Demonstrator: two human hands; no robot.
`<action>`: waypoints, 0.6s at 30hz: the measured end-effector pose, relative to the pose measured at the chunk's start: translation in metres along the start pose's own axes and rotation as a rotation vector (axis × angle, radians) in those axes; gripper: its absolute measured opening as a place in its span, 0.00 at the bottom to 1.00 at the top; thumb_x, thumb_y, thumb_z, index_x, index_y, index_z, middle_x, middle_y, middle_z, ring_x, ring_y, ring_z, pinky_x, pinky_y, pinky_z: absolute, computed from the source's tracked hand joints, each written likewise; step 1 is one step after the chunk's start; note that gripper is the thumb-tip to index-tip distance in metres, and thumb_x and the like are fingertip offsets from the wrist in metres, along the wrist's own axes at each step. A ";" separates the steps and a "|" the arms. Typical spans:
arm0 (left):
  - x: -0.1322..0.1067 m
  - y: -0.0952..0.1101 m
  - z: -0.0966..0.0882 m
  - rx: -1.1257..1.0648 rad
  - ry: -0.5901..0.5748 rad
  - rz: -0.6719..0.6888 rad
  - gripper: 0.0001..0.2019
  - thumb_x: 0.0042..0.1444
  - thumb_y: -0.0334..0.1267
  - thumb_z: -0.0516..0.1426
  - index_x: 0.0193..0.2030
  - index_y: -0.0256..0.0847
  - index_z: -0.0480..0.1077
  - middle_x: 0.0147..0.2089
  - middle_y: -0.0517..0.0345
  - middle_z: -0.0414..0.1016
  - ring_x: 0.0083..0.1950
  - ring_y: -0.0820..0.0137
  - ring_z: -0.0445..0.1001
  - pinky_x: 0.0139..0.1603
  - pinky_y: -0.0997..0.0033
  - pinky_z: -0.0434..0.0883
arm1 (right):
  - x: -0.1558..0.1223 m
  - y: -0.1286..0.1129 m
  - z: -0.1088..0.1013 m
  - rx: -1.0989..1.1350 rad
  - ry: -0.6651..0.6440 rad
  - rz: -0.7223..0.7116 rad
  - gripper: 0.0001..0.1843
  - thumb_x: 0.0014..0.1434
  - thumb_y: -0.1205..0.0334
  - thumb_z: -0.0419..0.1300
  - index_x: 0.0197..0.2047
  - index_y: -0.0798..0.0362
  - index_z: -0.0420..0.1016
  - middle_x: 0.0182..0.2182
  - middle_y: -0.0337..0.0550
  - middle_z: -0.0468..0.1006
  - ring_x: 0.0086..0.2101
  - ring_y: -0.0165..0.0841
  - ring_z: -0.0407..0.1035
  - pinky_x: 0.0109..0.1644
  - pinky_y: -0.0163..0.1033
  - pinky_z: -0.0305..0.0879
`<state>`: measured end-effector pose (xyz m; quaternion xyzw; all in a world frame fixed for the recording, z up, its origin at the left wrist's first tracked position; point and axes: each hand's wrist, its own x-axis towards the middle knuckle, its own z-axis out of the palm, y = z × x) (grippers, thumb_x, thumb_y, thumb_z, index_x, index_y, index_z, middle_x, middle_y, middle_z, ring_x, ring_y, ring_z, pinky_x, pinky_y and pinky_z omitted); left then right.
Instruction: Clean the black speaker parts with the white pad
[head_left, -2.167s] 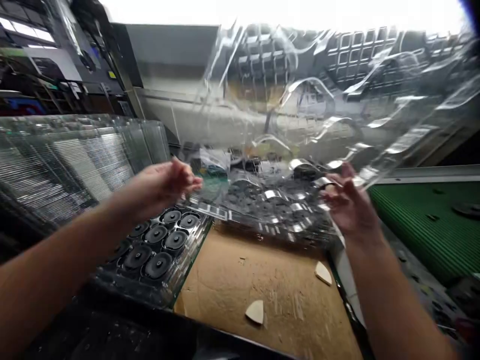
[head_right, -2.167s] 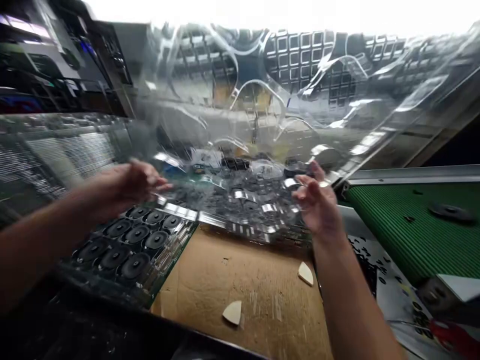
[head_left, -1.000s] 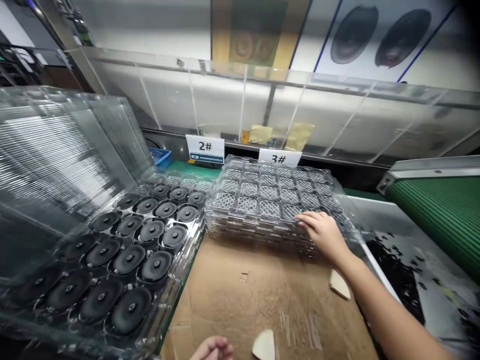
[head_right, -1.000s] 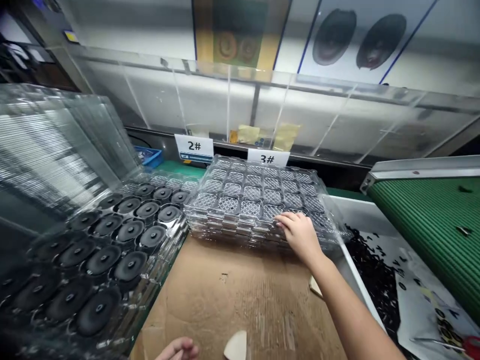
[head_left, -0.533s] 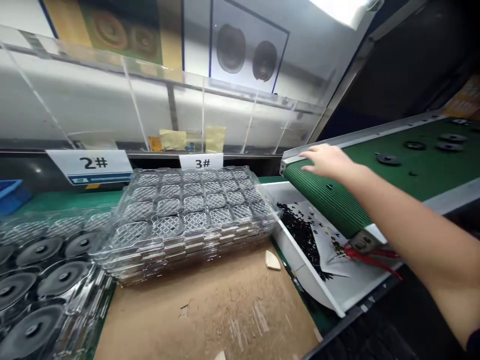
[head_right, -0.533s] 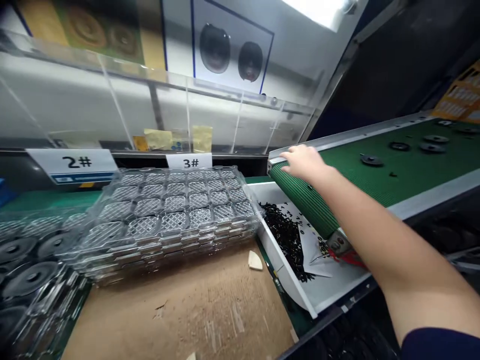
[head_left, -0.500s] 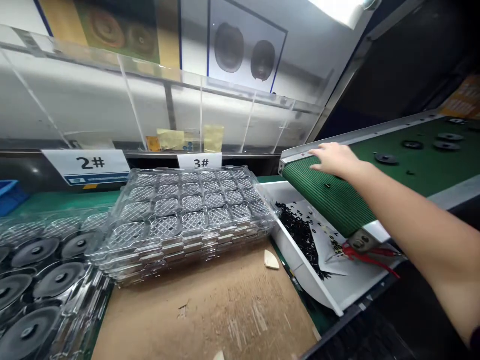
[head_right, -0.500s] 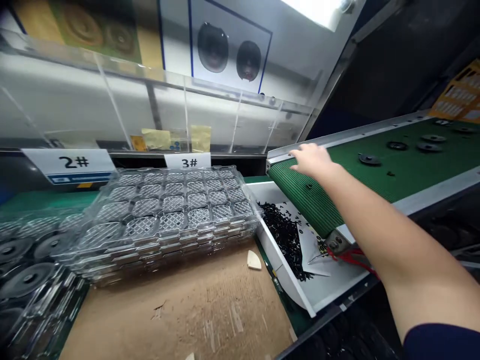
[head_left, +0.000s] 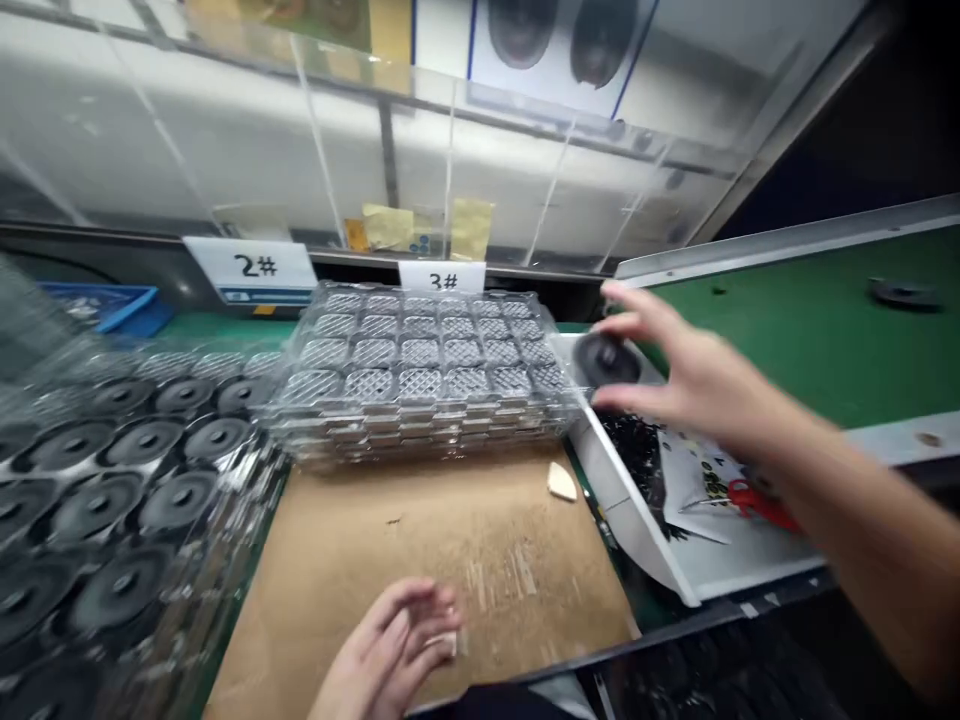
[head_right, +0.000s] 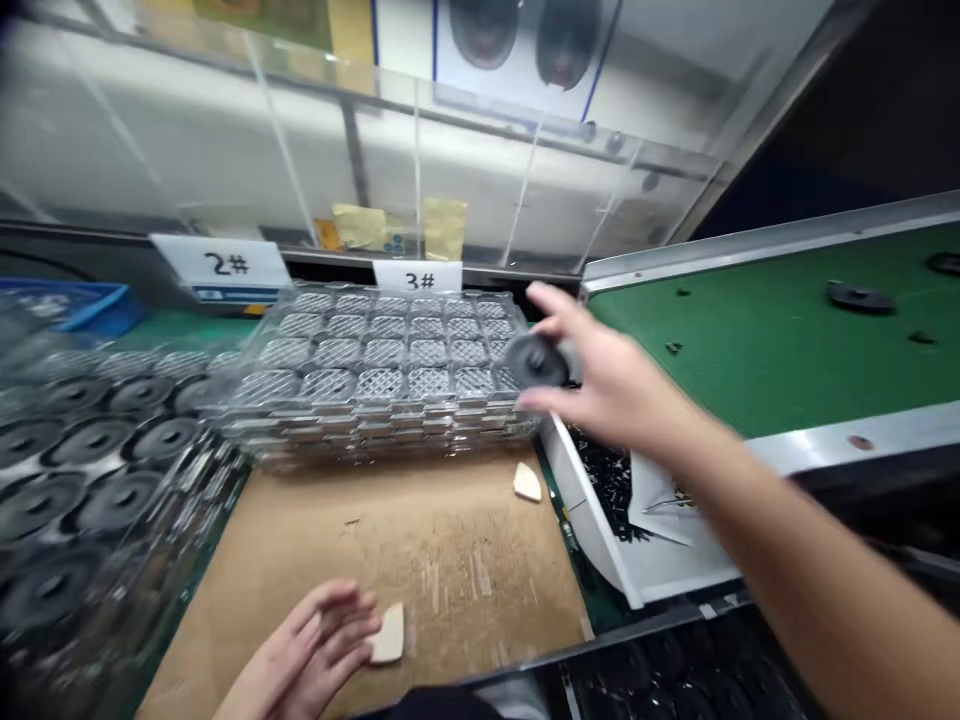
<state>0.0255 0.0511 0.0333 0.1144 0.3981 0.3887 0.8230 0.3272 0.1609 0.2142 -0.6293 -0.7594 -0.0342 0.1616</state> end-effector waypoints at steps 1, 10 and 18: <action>-0.004 -0.001 0.014 -0.045 -0.055 0.065 0.22 0.37 0.49 0.68 0.41 0.45 0.76 0.45 0.48 0.79 0.48 0.56 0.76 0.46 0.59 0.72 | -0.022 -0.026 0.020 0.128 -0.014 -0.181 0.50 0.47 0.57 0.68 0.68 0.48 0.46 0.51 0.44 0.74 0.52 0.41 0.67 0.57 0.45 0.64; -0.022 -0.035 0.033 -0.259 -0.348 0.068 0.24 0.46 0.49 0.63 0.51 0.48 0.70 0.51 0.50 0.75 0.43 0.63 0.78 0.42 0.67 0.73 | -0.174 -0.131 0.146 0.622 0.148 -0.188 0.43 0.55 0.58 0.59 0.69 0.52 0.43 0.52 0.53 0.71 0.52 0.44 0.68 0.54 0.53 0.68; -0.032 -0.049 0.018 -0.371 -0.391 -0.064 0.26 0.46 0.54 0.61 0.50 0.42 0.68 0.45 0.49 0.77 0.38 0.63 0.80 0.40 0.68 0.74 | -0.207 -0.141 0.159 0.978 0.055 -0.034 0.46 0.55 0.54 0.62 0.69 0.51 0.41 0.54 0.55 0.69 0.51 0.47 0.69 0.51 0.53 0.71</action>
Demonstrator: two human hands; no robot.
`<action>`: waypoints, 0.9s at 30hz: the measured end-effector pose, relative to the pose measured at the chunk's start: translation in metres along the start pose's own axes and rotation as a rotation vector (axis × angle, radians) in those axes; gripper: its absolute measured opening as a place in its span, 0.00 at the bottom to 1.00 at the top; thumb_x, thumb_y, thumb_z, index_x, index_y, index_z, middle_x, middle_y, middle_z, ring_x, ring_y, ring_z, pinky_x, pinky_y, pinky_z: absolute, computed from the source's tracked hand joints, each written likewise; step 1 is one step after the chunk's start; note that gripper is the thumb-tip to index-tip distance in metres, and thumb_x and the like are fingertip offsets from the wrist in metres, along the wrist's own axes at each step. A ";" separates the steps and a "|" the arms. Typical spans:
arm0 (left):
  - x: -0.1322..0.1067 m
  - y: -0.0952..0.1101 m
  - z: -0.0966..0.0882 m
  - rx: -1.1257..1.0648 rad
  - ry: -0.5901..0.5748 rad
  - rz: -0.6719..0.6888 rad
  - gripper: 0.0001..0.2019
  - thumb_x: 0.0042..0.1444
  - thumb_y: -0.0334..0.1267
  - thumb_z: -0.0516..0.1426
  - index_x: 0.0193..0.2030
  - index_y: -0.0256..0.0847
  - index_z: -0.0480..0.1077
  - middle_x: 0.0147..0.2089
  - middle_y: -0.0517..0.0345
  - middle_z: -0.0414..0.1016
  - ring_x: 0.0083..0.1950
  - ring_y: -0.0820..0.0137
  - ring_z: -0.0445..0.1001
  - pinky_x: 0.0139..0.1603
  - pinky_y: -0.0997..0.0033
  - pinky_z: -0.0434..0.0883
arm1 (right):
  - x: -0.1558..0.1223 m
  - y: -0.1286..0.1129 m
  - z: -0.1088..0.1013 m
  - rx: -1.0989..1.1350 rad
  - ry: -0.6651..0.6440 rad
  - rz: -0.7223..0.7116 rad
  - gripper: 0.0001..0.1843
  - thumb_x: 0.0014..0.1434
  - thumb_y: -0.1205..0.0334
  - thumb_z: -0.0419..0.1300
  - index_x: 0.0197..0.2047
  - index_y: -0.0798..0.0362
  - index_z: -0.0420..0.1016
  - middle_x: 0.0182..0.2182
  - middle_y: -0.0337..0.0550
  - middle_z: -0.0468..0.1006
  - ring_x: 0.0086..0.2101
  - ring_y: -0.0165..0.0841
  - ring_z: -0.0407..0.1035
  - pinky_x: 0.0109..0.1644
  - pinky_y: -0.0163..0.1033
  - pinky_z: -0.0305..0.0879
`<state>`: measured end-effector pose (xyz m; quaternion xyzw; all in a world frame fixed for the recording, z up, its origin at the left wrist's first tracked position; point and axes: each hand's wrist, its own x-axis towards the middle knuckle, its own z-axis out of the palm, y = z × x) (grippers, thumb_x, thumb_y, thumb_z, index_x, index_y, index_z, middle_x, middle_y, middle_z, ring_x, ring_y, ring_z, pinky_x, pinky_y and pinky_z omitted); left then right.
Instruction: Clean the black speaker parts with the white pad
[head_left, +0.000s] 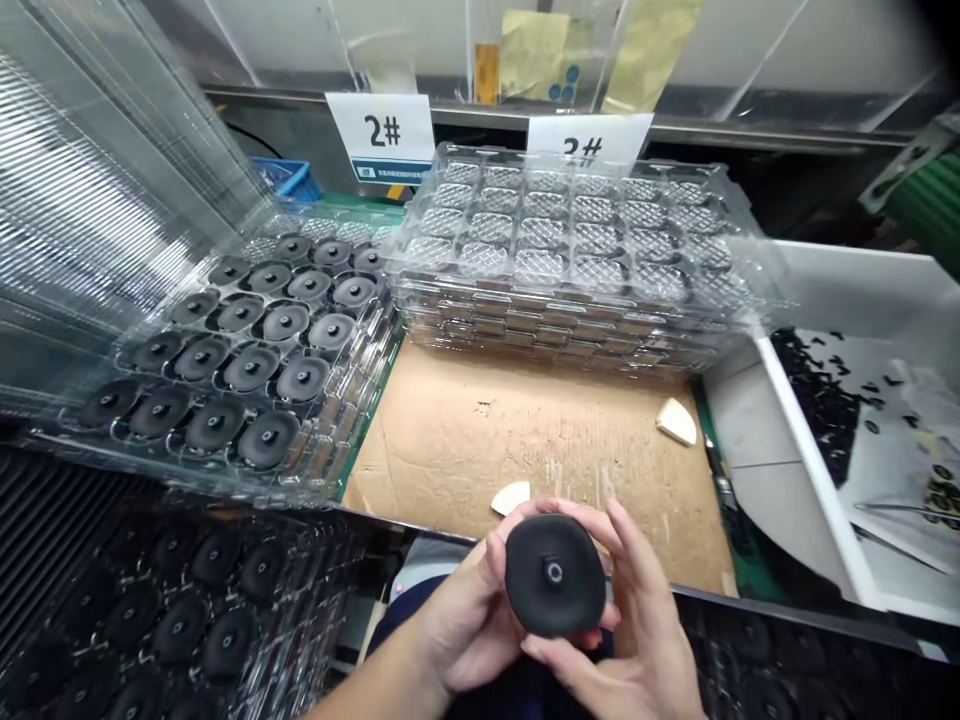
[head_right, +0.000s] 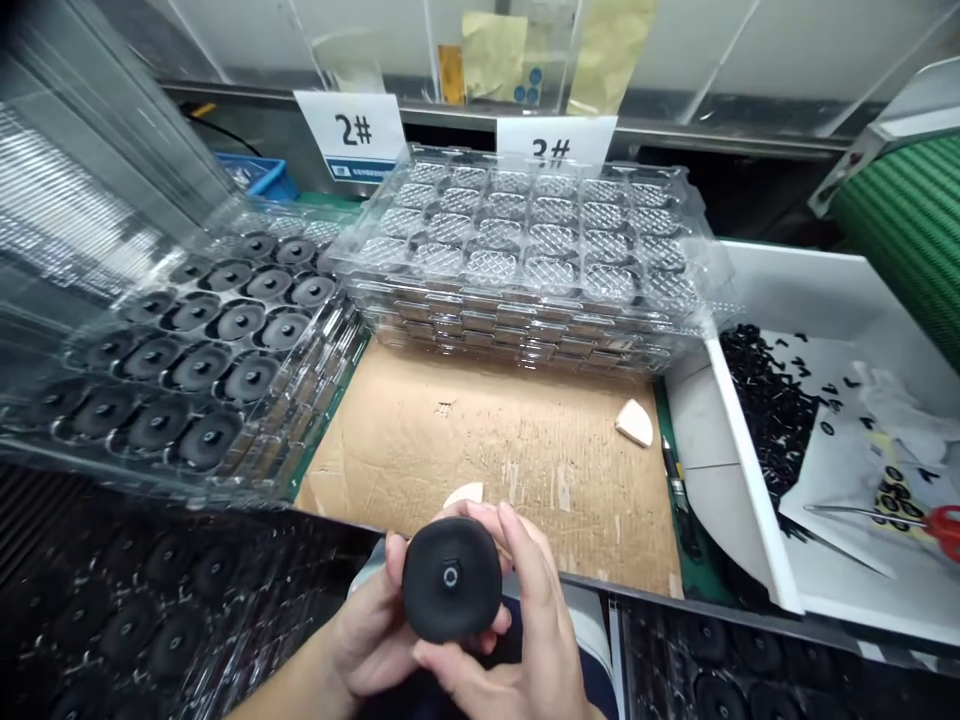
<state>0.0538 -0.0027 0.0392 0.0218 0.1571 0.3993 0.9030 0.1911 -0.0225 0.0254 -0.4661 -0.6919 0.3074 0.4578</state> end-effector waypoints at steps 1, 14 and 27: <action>-0.001 -0.001 0.001 -0.003 0.000 -0.006 0.26 0.46 0.54 0.61 0.50 0.42 0.68 0.45 0.49 0.77 0.38 0.64 0.80 0.39 0.69 0.74 | -0.002 -0.001 -0.001 0.007 -0.005 0.018 0.46 0.55 0.54 0.62 0.69 0.50 0.41 0.53 0.55 0.69 0.51 0.47 0.69 0.51 0.53 0.71; -0.008 -0.010 -0.001 -0.011 0.057 -0.077 0.31 0.46 0.57 0.60 0.54 0.40 0.67 0.43 0.49 0.79 0.34 0.67 0.78 0.37 0.71 0.70 | -0.006 -0.010 -0.009 -0.143 -0.056 0.032 0.39 0.57 0.46 0.59 0.67 0.46 0.50 0.51 0.53 0.71 0.49 0.48 0.69 0.47 0.53 0.71; -0.023 -0.010 0.000 0.123 0.070 0.061 0.25 0.44 0.52 0.64 0.48 0.43 0.72 0.48 0.54 0.76 0.48 0.68 0.74 0.49 0.72 0.68 | -0.004 -0.009 -0.016 -0.492 -0.025 -0.314 0.37 0.60 0.39 0.50 0.67 0.47 0.53 0.46 0.52 0.76 0.46 0.48 0.69 0.49 0.56 0.63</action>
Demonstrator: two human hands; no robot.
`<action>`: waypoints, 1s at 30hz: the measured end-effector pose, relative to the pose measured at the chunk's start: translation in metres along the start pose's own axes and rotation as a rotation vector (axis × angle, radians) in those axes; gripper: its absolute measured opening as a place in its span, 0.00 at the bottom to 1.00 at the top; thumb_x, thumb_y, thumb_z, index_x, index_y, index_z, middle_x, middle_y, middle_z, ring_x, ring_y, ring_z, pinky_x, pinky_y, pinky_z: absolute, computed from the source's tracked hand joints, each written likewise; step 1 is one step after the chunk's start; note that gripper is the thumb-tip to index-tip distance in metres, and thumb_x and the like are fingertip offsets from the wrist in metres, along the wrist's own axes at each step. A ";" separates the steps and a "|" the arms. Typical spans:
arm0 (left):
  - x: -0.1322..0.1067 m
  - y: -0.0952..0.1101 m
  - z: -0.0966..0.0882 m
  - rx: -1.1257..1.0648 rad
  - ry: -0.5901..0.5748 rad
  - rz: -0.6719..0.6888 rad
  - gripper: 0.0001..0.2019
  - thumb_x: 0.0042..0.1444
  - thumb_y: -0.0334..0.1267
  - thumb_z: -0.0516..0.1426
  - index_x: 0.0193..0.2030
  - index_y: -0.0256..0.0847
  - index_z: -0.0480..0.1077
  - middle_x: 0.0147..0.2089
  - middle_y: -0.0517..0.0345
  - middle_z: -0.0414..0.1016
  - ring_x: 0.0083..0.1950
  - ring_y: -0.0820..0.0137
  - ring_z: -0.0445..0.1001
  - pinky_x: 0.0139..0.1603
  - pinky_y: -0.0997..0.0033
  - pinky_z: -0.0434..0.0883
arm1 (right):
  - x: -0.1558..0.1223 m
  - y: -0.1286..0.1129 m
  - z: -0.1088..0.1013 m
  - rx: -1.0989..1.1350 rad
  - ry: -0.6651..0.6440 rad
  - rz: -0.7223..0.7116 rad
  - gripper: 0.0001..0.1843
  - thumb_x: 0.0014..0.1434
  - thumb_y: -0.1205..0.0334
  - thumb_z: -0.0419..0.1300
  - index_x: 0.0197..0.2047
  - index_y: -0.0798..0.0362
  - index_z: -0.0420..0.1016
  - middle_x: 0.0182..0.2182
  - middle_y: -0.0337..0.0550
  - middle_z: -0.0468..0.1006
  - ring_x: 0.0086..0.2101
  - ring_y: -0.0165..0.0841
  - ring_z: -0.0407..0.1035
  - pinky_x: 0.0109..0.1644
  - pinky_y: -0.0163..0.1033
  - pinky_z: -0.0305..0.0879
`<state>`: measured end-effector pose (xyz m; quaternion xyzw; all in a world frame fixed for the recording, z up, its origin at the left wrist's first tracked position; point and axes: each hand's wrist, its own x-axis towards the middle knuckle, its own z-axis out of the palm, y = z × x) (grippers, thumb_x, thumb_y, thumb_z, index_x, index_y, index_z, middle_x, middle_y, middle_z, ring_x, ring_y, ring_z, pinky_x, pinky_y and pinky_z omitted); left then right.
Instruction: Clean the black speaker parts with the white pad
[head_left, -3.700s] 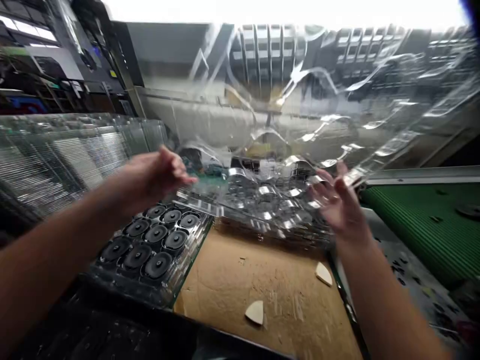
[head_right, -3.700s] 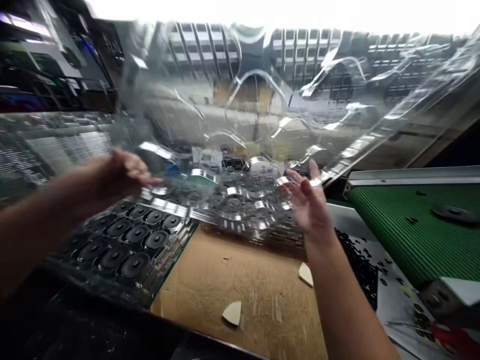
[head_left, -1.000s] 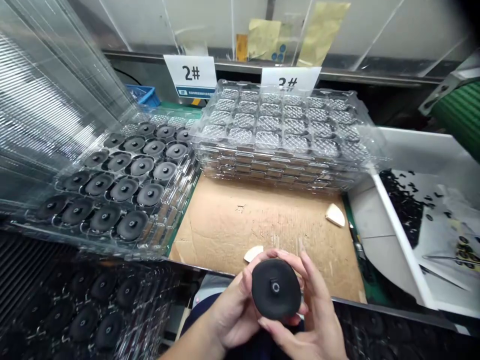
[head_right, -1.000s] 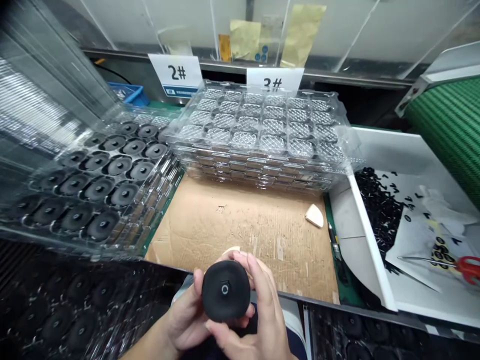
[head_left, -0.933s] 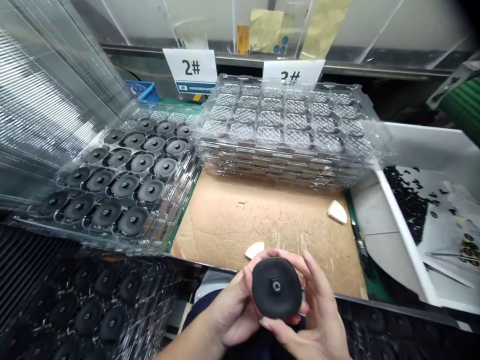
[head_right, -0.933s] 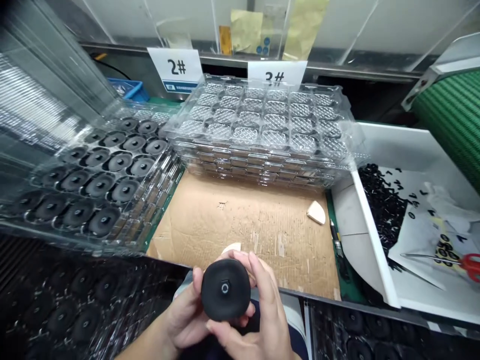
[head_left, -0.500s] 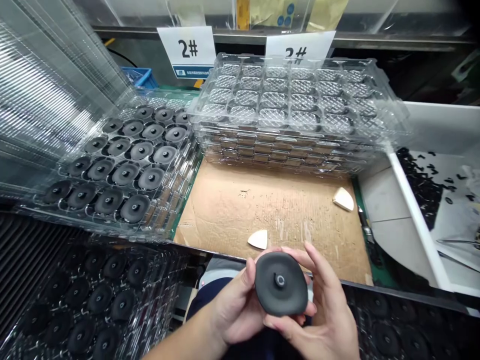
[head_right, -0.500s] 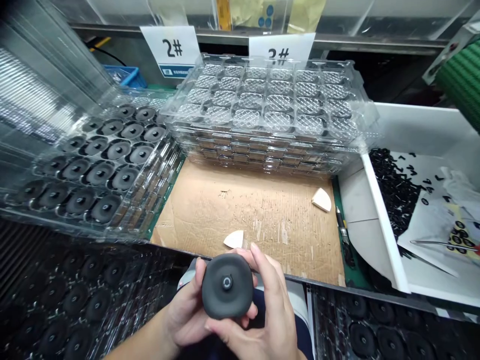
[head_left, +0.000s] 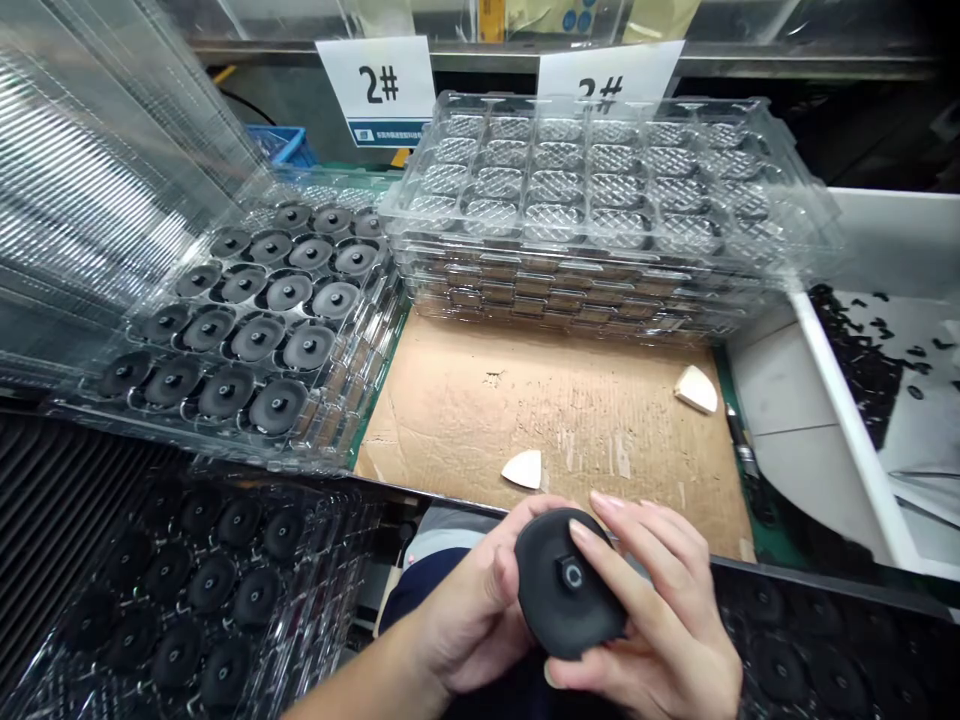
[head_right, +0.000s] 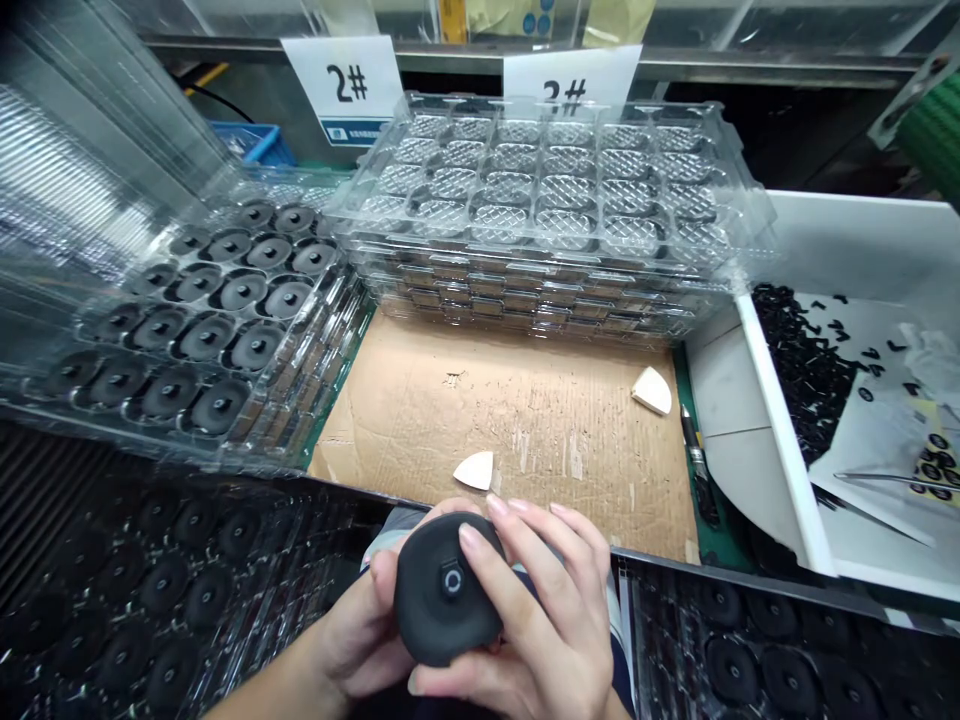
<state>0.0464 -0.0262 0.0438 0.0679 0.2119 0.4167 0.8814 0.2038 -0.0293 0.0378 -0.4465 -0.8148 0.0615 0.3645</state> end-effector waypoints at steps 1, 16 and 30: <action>-0.001 0.001 0.000 0.007 0.007 0.003 0.25 0.43 0.52 0.64 0.47 0.43 0.71 0.47 0.54 0.76 0.47 0.69 0.75 0.47 0.72 0.69 | 0.000 0.000 0.000 -0.003 0.008 0.009 0.38 0.59 0.38 0.49 0.68 0.47 0.53 0.46 0.53 0.75 0.46 0.49 0.69 0.48 0.57 0.64; -0.003 0.004 0.003 0.057 0.051 -0.036 0.29 0.33 0.53 0.68 0.43 0.44 0.72 0.46 0.56 0.76 0.48 0.69 0.74 0.50 0.73 0.65 | -0.004 -0.002 0.001 0.019 0.087 -0.022 0.32 0.60 0.39 0.50 0.65 0.38 0.57 0.38 0.45 0.77 0.38 0.42 0.70 0.49 0.53 0.65; -0.002 0.005 0.004 0.094 0.004 -0.009 0.26 0.40 0.55 0.64 0.43 0.42 0.70 0.43 0.54 0.77 0.46 0.70 0.75 0.49 0.73 0.66 | -0.003 -0.002 0.002 0.064 0.110 -0.025 0.24 0.60 0.42 0.52 0.52 0.47 0.71 0.41 0.48 0.75 0.40 0.41 0.69 0.52 0.53 0.62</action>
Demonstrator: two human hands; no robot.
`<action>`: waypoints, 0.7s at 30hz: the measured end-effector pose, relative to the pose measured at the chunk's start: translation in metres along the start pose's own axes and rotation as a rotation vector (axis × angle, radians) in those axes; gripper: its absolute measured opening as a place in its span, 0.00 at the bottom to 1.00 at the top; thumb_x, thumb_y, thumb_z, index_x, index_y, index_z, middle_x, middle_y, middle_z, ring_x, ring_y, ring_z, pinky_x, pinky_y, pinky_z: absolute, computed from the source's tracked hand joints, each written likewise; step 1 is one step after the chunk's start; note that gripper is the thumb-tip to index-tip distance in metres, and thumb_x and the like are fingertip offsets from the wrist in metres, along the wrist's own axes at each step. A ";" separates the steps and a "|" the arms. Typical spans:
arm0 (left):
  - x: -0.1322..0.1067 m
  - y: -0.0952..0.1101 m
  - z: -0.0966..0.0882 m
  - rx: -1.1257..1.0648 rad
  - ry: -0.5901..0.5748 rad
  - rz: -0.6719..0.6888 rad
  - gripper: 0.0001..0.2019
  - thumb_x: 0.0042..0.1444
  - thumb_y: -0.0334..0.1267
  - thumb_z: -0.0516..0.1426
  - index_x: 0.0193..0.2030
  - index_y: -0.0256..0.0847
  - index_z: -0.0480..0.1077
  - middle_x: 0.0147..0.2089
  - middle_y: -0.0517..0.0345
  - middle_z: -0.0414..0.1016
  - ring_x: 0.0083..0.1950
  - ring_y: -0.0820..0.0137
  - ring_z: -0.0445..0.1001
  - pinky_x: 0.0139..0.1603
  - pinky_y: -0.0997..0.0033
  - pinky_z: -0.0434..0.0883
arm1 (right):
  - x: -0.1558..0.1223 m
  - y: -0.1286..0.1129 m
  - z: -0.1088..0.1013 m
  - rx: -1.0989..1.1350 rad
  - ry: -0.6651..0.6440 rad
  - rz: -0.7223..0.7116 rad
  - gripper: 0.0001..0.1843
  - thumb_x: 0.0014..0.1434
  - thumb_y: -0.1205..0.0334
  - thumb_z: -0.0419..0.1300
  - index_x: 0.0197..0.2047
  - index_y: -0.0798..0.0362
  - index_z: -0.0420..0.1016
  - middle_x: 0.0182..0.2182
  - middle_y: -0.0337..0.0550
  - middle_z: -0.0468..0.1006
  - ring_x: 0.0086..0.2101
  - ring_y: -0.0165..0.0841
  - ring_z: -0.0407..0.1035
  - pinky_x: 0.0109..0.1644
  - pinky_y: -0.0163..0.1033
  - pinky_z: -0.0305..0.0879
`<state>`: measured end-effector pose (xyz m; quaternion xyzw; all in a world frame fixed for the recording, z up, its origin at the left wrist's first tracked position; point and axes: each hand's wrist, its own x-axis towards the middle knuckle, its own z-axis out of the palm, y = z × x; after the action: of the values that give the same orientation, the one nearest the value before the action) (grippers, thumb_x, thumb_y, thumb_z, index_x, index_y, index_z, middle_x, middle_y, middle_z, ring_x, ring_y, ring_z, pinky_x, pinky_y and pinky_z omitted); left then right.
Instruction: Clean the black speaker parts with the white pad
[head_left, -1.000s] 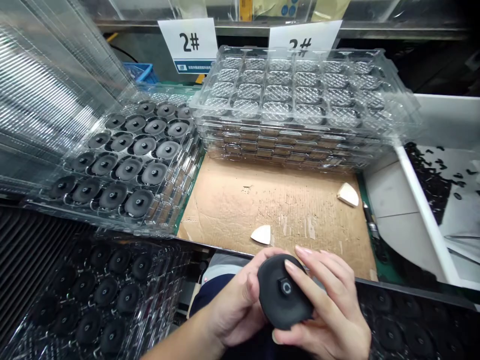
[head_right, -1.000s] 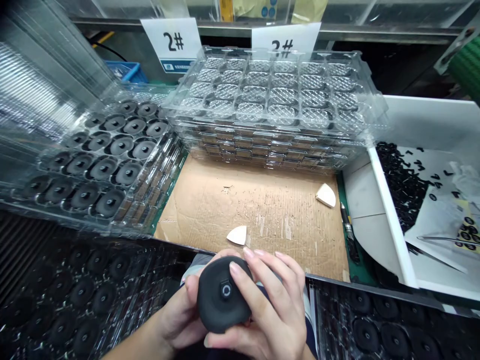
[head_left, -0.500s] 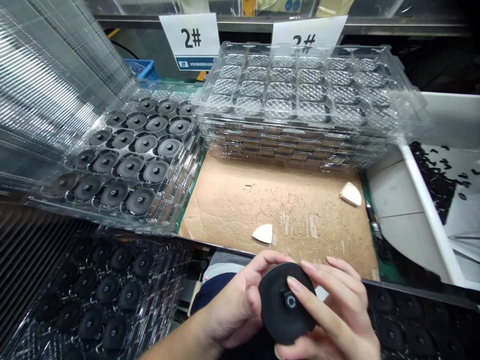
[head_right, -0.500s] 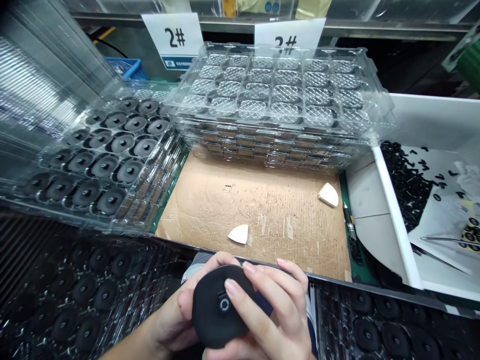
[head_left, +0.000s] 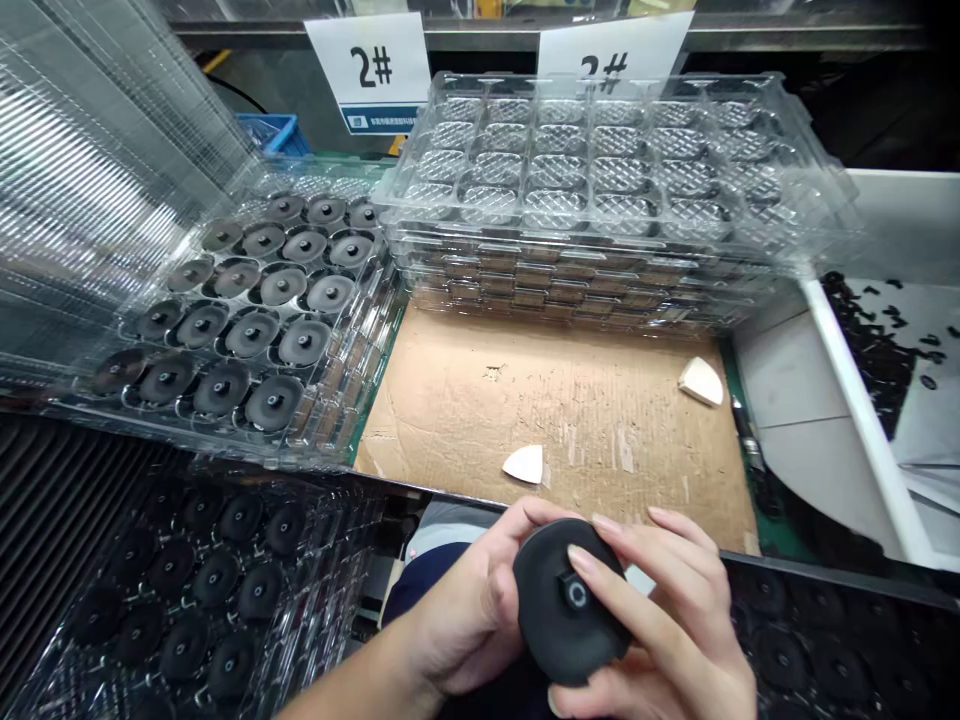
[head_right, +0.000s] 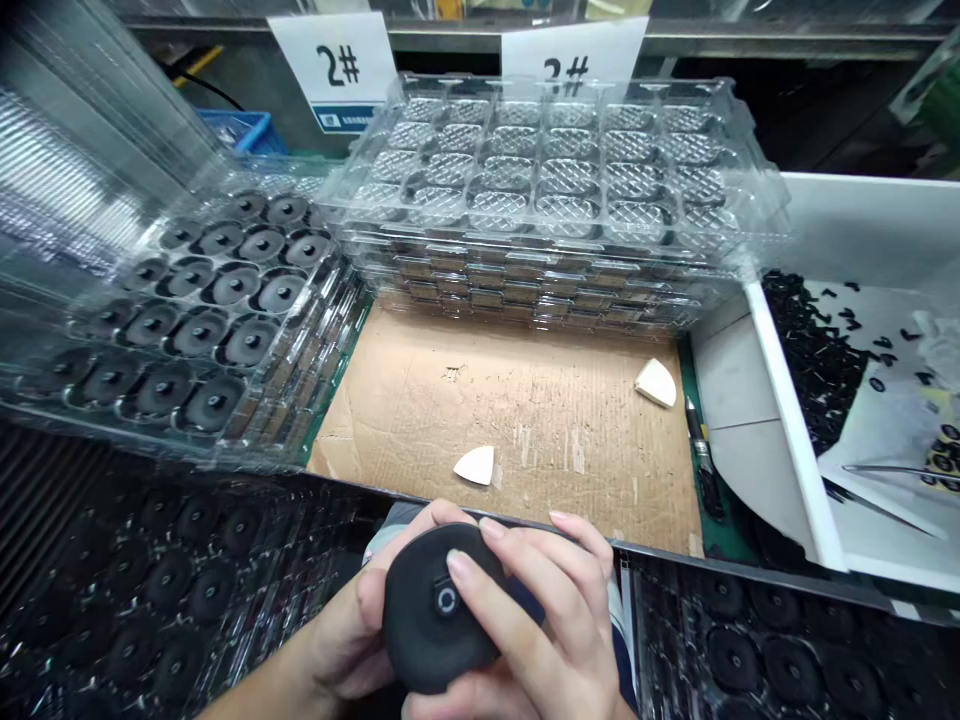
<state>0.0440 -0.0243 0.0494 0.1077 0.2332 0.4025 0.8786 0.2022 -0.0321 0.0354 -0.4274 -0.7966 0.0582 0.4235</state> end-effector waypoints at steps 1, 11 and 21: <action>0.000 0.000 0.000 0.003 0.007 0.000 0.26 0.41 0.55 0.64 0.43 0.42 0.70 0.43 0.54 0.77 0.46 0.70 0.75 0.49 0.74 0.66 | 0.001 0.000 0.000 0.005 -0.001 -0.018 0.23 0.61 0.43 0.52 0.49 0.51 0.72 0.42 0.49 0.74 0.41 0.41 0.68 0.53 0.53 0.61; 0.002 -0.003 -0.004 -0.031 0.072 -0.031 0.28 0.40 0.57 0.64 0.44 0.41 0.71 0.43 0.54 0.77 0.44 0.72 0.74 0.46 0.75 0.68 | 0.005 0.003 0.002 0.046 -0.026 -0.017 0.23 0.61 0.45 0.53 0.47 0.55 0.72 0.43 0.52 0.73 0.42 0.40 0.68 0.53 0.51 0.59; 0.004 -0.005 -0.007 -0.070 0.064 -0.031 0.25 0.43 0.54 0.63 0.46 0.41 0.72 0.46 0.53 0.76 0.46 0.70 0.75 0.47 0.73 0.69 | 0.003 0.005 0.001 0.096 -0.097 0.023 0.24 0.61 0.46 0.54 0.52 0.54 0.68 0.47 0.51 0.68 0.46 0.41 0.64 0.55 0.50 0.56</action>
<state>0.0462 -0.0249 0.0403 0.0604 0.2486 0.3998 0.8802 0.2039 -0.0262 0.0347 -0.4126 -0.8074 0.1218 0.4037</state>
